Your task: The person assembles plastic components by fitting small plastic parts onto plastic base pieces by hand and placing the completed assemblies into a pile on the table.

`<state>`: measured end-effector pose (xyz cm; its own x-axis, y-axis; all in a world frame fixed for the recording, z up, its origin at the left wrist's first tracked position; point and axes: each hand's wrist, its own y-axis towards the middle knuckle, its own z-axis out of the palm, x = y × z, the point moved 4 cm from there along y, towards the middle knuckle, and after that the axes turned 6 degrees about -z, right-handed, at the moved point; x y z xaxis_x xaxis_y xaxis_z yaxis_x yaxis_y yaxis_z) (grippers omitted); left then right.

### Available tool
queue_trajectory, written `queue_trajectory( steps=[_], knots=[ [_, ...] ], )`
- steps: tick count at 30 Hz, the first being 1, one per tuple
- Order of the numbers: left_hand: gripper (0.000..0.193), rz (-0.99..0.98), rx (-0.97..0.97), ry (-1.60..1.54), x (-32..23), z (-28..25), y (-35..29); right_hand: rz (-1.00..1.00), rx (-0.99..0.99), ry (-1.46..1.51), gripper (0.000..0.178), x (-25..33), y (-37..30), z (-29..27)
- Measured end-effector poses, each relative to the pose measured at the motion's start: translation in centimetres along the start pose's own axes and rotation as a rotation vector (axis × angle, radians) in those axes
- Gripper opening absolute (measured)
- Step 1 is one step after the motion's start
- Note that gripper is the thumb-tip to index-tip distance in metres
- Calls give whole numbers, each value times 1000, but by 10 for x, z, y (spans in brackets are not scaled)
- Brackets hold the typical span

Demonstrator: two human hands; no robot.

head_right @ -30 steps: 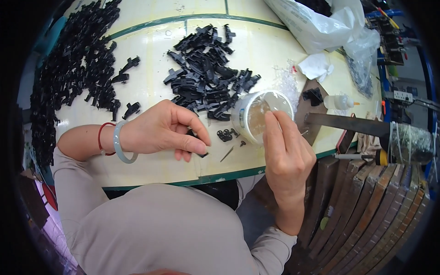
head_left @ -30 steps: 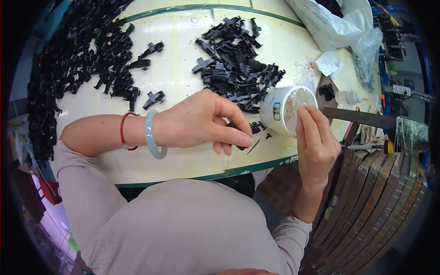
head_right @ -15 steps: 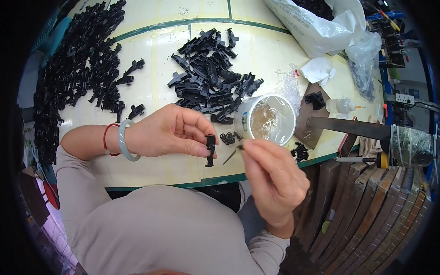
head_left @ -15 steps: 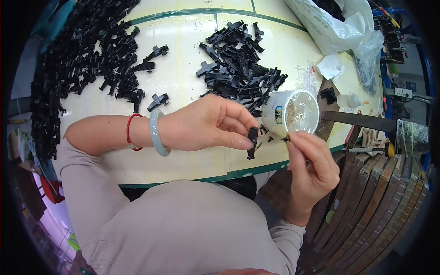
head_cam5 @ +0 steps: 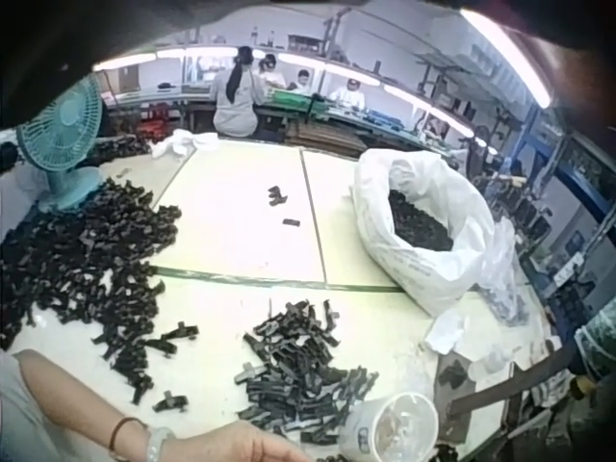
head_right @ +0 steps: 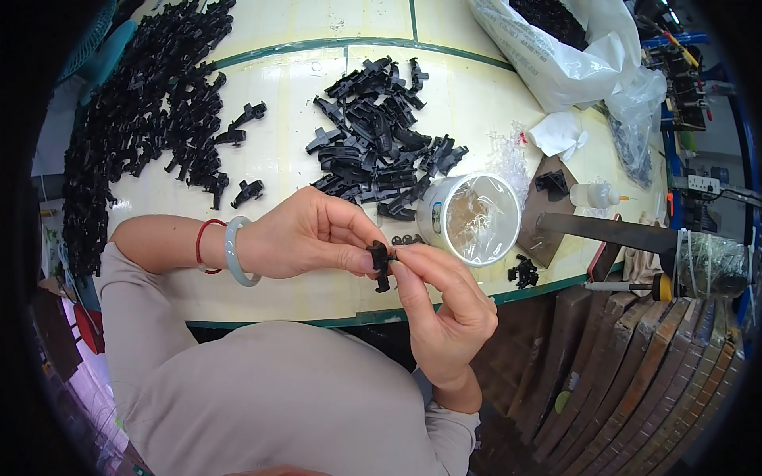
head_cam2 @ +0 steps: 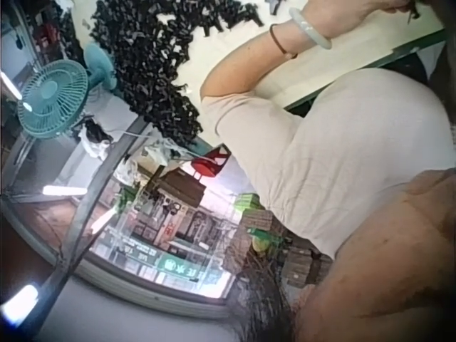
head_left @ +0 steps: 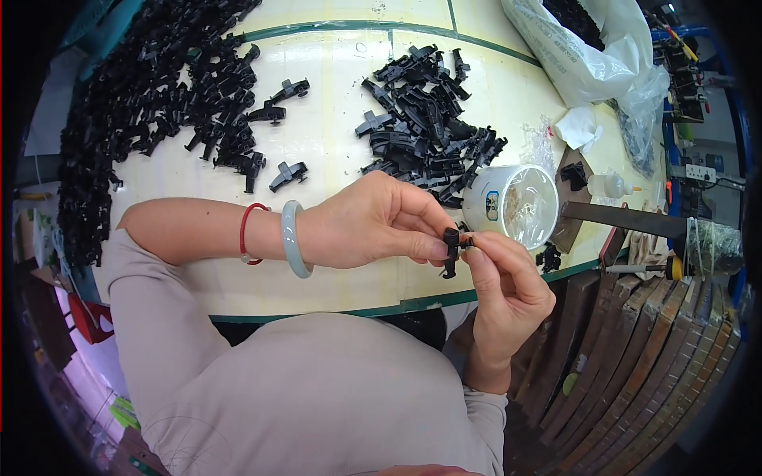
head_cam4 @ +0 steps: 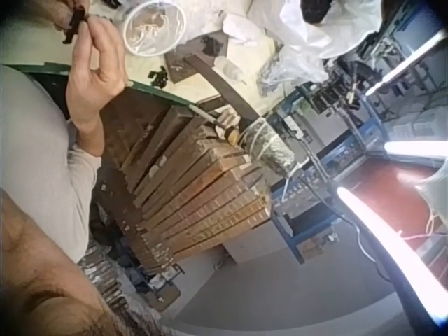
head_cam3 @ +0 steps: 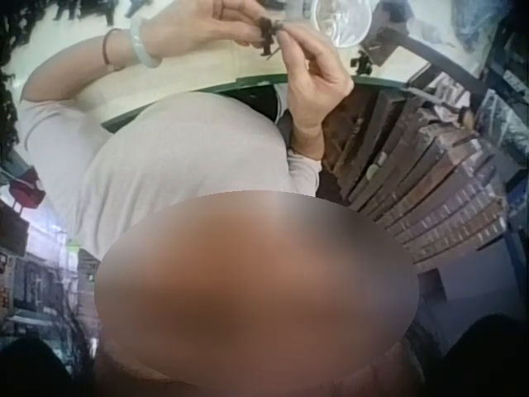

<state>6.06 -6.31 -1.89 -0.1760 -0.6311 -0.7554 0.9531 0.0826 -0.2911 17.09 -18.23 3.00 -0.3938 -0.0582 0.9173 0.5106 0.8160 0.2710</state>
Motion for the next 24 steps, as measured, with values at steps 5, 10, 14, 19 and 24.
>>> queue_trajectory(
  steps=[5,10,14,19,24],
  knots=[
    [21,11,-3,2,2,-2,0,-33,16,-36,18,-1,0,2],
    [20,-4,-34,15,4,-1,-2,-164,70,-209,16,11,2,7],
    [21,29,-61,73,0,0,-3,-262,44,-308,18,12,-2,12],
    [21,71,-93,228,-8,2,-8,-104,-8,-187,23,5,-10,7],
    [21,-79,-327,533,-14,-20,-42,35,-250,-341,23,-16,-36,-37]
  ],
)
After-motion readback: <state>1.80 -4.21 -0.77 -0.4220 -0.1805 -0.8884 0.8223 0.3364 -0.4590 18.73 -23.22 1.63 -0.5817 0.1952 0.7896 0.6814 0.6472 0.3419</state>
